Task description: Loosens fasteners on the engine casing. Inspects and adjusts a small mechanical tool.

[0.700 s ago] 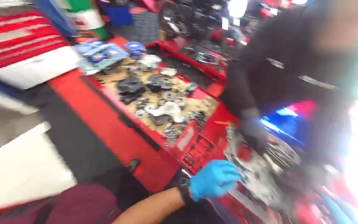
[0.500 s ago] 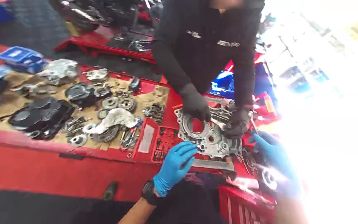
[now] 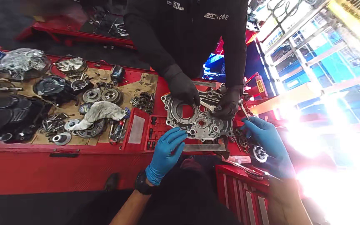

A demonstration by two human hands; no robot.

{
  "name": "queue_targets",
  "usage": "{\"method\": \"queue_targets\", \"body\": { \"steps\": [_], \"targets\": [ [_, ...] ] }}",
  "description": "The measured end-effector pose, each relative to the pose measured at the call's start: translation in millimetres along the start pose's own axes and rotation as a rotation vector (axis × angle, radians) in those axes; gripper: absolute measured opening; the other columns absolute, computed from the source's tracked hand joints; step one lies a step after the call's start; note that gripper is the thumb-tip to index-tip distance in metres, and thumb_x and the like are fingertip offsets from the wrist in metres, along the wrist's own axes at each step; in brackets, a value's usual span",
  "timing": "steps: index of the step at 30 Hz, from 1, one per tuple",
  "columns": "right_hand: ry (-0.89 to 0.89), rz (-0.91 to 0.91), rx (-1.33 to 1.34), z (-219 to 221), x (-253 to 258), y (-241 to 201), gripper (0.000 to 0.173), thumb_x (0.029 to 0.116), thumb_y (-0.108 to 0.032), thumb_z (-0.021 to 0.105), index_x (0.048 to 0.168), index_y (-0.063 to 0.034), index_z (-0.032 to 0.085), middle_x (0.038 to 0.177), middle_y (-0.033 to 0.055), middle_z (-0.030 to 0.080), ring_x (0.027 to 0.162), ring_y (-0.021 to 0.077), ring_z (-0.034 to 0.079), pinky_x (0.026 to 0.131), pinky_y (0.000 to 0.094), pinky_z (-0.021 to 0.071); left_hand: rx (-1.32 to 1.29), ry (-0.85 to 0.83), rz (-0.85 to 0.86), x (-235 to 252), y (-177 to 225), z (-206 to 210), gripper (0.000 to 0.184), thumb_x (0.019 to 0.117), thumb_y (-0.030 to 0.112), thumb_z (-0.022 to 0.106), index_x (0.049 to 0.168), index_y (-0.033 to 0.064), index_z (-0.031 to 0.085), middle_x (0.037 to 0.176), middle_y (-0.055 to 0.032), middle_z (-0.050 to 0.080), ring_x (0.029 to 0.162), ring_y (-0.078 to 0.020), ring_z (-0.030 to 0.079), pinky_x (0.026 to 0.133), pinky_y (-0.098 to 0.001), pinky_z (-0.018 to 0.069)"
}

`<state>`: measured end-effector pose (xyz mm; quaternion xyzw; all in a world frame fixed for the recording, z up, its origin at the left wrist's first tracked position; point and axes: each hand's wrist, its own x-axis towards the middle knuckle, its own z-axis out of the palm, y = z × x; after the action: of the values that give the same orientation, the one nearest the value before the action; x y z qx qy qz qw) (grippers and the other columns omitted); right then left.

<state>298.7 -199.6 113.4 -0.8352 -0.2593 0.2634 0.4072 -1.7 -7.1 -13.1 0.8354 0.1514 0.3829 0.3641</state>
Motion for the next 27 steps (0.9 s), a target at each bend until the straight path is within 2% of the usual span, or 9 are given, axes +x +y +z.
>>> {"method": "queue_targets", "body": {
  "steps": [3, 7, 10, 13, 16, 20, 22, 24, 27],
  "targets": [
    [-0.023, 0.002, -0.004, -0.3, -0.1, 2.6, 0.023, 0.1038, -0.026, 0.058, 0.111, -0.0086, 0.072, 0.084, -0.0003, 0.075, 0.059, 0.0078, 0.065, 0.053, 0.023, 0.0529, -0.011, 0.002, 0.0, -0.3, -0.5, 0.7, 0.025, 0.1011, 0.018, 0.06, 0.12, 0.0144, 0.076, 0.129, -0.0017, 0.071, 0.135, -0.0215, 0.055, 0.116, -0.0406, 0.0427],
    [-0.068, -0.008, -0.029, 0.8, -0.7, 3.0, 0.024, 0.1013, -0.024, 0.062, 0.12, -0.0107, 0.069, 0.088, 0.0003, 0.075, 0.063, 0.0097, 0.066, 0.057, 0.0244, 0.0546, -0.021, 0.001, 0.004, -0.5, -0.9, 0.6, 0.025, 0.1011, 0.018, 0.059, 0.12, 0.0139, 0.076, 0.129, -0.0023, 0.071, 0.135, -0.0219, 0.055, 0.117, -0.0409, 0.0423],
    [-0.119, -0.053, -0.163, -2.4, 3.8, -0.9, 0.026, 0.1035, -0.029, 0.058, 0.122, -0.0147, 0.069, 0.087, -0.0022, 0.074, 0.065, 0.0075, 0.065, 0.059, 0.0244, 0.0547, -0.021, 0.001, 0.008, 0.3, -2.3, 0.2, 0.025, 0.101, 0.018, 0.059, 0.119, 0.0147, 0.076, 0.129, -0.0017, 0.071, 0.134, -0.0211, 0.056, 0.116, -0.0403, 0.0424],
    [-0.25, -0.078, -0.385, -14.9, 29.9, -23.2, 0.027, 0.1061, -0.031, 0.053, 0.112, -0.0138, 0.073, 0.08, -0.0044, 0.069, 0.063, 0.0049, 0.059, 0.062, 0.0275, 0.051, -0.019, 0.003, 0.012, 0.8, -3.1, 0.2, 0.025, 0.1015, 0.019, 0.059, 0.119, 0.0151, 0.076, 0.129, -0.0015, 0.071, 0.134, -0.0205, 0.056, 0.116, -0.0401, 0.0423],
    [-0.423, -0.109, -0.514, -32.7, 73.4, -43.5, 0.026, 0.1057, -0.029, 0.055, 0.104, -0.012, 0.075, 0.073, -0.0034, 0.066, 0.056, 0.0048, 0.054, 0.056, 0.0264, 0.0476, -0.018, -0.008, 0.017, 0.2, -3.6, -0.2, 0.025, 0.1019, 0.019, 0.058, 0.12, 0.016, 0.076, 0.13, -0.0009, 0.07, 0.135, -0.0204, 0.056, 0.116, -0.0406, 0.0421],
    [-0.56, -0.205, -0.667, -42.2, 111.6, -67.4, 0.022, 0.1035, -0.026, 0.06, 0.1, -0.011, 0.076, 0.075, -0.0019, 0.066, 0.061, 0.0049, 0.053, 0.06, 0.0286, 0.0463, -0.018, 0.003, 0.01, -1.1, -3.5, 0.8, 0.025, 0.1026, 0.02, 0.058, 0.121, 0.0164, 0.075, 0.13, -0.0007, 0.07, 0.135, -0.0199, 0.055, 0.116, -0.0399, 0.0419],
    [-0.582, -0.26, -0.751, -39.4, 120.7, -78.7, 0.021, 0.1035, -0.025, 0.061, 0.102, -0.0099, 0.076, 0.082, 0.0018, 0.068, 0.069, 0.0096, 0.058, 0.069, 0.0358, 0.0495, -0.013, -0.003, 0.003, -0.7, -3.2, 0.1, 0.026, 0.1029, 0.021, 0.057, 0.12, 0.0165, 0.075, 0.13, -0.0007, 0.07, 0.135, -0.0195, 0.055, 0.116, -0.0394, 0.0415],
    [-0.569, -0.29, -0.811, -35.6, 126.8, -86.5, 0.021, 0.1028, -0.025, 0.062, 0.102, -0.0099, 0.076, 0.087, 0.0062, 0.071, 0.078, 0.0174, 0.065, 0.078, 0.0474, 0.0523, -0.012, -0.013, 0.002, -0.4, -3.5, -0.3, 0.026, 0.1029, 0.021, 0.057, 0.12, 0.0164, 0.076, 0.13, -0.0011, 0.07, 0.134, -0.0194, 0.056, 0.115, -0.0397, 0.0422],
    [-0.556, -0.262, -0.909, -29.2, 121.8, -100.8, 0.026, 0.1045, -0.03, 0.059, 0.108, -0.0098, 0.075, 0.091, 0.0086, 0.07, 0.083, 0.0205, 0.064, 0.082, 0.0496, 0.049, -0.022, -0.018, 0.005, 0.4, -4.2, -1.4, 0.025, 0.1028, 0.021, 0.057, 0.119, 0.0167, 0.075, 0.129, -0.0007, 0.071, 0.134, -0.0189, 0.056, 0.115, -0.0386, 0.0422]
  ]
}}
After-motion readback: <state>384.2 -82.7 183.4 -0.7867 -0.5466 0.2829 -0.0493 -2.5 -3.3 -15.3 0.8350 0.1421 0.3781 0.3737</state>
